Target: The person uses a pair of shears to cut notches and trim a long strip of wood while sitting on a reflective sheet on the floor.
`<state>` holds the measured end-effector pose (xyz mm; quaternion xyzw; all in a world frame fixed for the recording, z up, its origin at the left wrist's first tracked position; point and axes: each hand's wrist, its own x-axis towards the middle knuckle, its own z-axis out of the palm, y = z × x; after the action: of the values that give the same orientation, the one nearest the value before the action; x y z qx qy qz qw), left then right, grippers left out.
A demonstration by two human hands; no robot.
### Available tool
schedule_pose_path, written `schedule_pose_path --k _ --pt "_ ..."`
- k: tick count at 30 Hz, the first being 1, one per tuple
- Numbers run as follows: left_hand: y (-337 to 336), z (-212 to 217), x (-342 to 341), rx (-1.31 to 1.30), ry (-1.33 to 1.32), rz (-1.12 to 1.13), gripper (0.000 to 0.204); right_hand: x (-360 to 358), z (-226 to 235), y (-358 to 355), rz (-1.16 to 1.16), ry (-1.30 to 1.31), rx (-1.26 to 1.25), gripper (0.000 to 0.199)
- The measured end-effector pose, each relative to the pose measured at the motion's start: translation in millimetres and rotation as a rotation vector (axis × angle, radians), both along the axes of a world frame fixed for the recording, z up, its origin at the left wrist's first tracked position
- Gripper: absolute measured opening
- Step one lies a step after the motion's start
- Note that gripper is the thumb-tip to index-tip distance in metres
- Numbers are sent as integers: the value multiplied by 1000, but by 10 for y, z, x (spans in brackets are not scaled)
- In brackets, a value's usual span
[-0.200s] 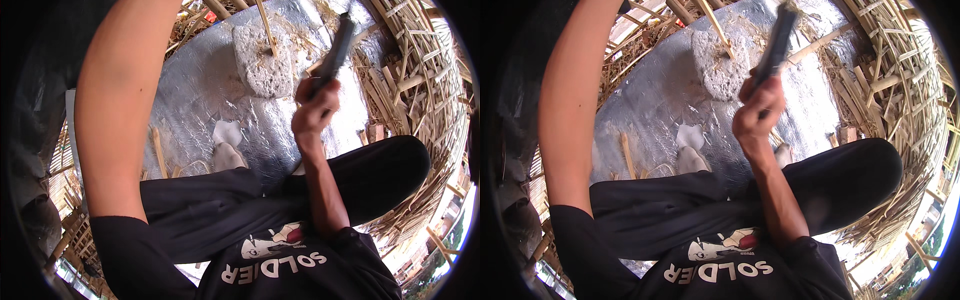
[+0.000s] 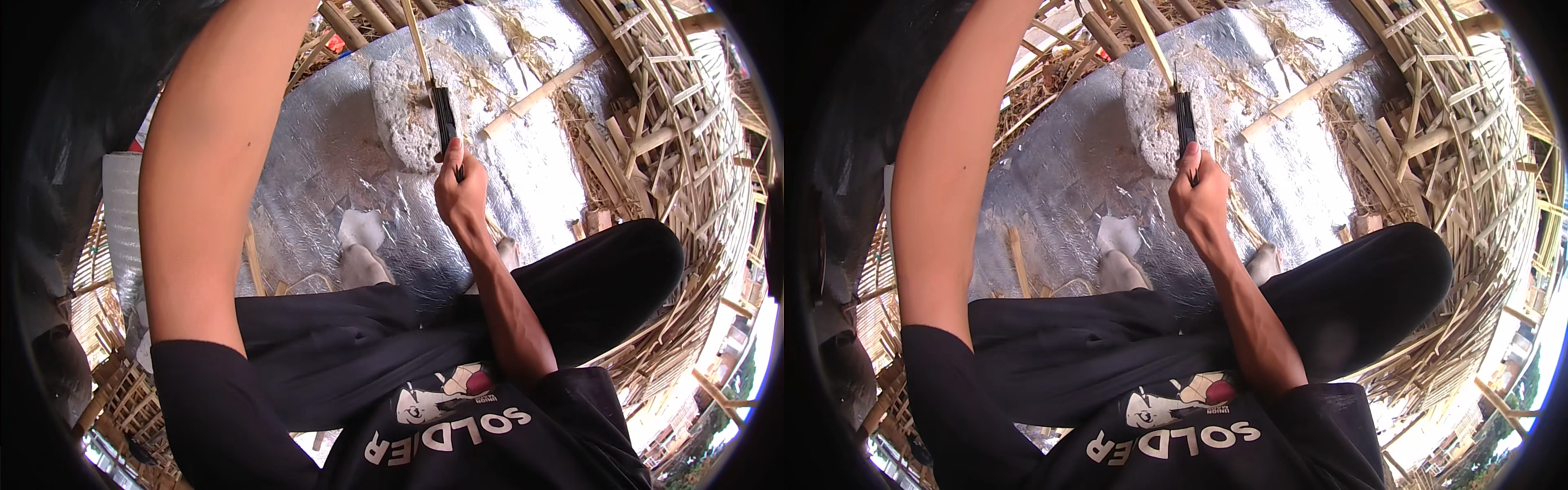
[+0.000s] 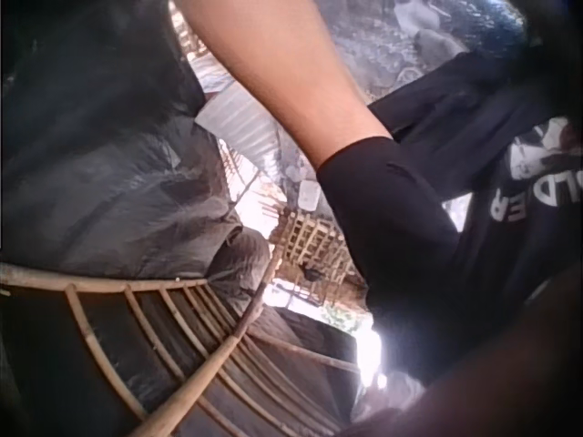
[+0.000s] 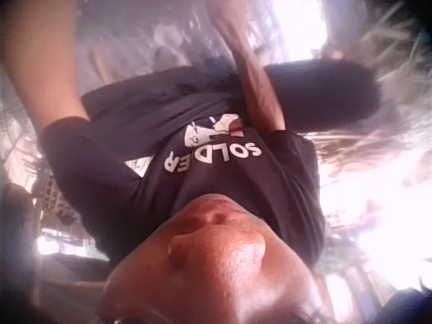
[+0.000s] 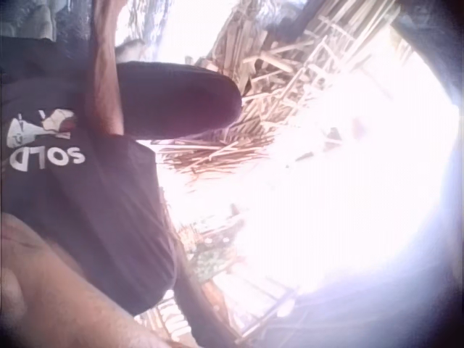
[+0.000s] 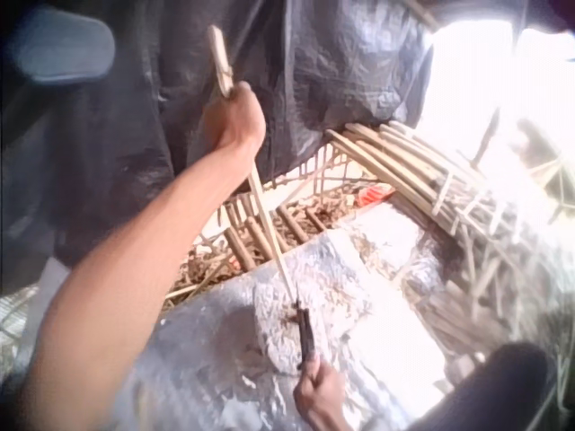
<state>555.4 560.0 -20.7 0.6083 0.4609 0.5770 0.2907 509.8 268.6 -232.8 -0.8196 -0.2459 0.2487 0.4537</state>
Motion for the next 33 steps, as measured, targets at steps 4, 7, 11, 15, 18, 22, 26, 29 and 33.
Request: schedule_pose_path --k 4,7,11,15,18,22,26,29,33 --pt "188 -25 90 37 -131 -53 55 24 -1 -11 45 -132 10 45" --pt "146 -58 135 -33 -104 -19 55 67 -32 -13 83 -212 12 35" --pt "347 -130 94 51 -111 26 57 108 103 32 164 -227 -125 39" --pt "274 -88 206 88 -50 10 59 312 20 -28 158 -390 -241 54" --pt "294 -27 221 105 -73 50 60 516 230 -23 -68 67 -170 66" --pt "355 -147 85 85 -93 27 62 415 873 -43 -205 110 444 63" --pt "281 -170 38 73 -118 -24 63 300 821 7 -203 -18 760 57" --pt "82 -147 183 2 6 32 64 168 67 -36 37 -106 159 52" --pt "-37 -126 199 104 -157 -137 62 154 -81 32 -4 -84 19 54"
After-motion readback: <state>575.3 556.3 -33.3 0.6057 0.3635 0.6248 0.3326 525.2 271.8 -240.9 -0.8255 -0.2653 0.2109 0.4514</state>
